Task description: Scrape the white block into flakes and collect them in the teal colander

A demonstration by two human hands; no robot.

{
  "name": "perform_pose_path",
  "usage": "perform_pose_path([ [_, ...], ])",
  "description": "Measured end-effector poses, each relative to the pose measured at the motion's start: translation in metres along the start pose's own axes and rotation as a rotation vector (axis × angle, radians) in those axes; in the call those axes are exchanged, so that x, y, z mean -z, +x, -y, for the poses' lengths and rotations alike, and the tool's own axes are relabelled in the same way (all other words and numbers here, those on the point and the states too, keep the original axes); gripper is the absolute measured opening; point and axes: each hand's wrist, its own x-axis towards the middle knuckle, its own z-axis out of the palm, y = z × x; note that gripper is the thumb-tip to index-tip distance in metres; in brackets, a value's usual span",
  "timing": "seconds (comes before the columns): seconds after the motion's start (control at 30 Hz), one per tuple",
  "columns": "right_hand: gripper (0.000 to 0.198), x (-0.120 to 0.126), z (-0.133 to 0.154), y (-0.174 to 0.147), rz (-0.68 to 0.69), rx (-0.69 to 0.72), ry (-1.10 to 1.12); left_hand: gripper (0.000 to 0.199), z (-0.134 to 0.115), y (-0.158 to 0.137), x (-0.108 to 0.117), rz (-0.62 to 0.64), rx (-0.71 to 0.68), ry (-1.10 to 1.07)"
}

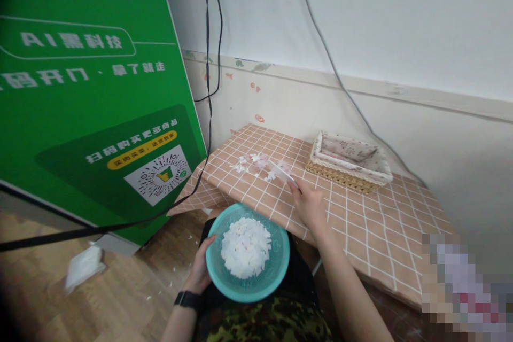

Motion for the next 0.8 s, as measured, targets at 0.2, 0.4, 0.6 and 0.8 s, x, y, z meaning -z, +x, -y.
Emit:
perform_pose_path([
  [0.2, 0.027, 0.003, 0.004, -0.018, 0.008, 0.093, 0.045, 0.022, -0.002, -0.002, -0.001, -0.075, -0.027, 0.035],
  [0.4, 0.032, 0.006, 0.004, -0.005, -0.047, -0.033, 0.04, 0.021, -0.004, -0.003, -0.002, -0.084, -0.004, 0.039],
  [0.6, 0.03, 0.006, 0.001, 0.005, 0.045, -0.038, 0.151, 0.02, -0.006, -0.009, -0.008, -0.11, 0.009, 0.027],
  [0.8, 0.033, 0.02, -0.002, -0.005, 0.053, -0.141, 0.15, 0.016, -0.013, -0.016, -0.014, -0.153, 0.001, -0.001],
])
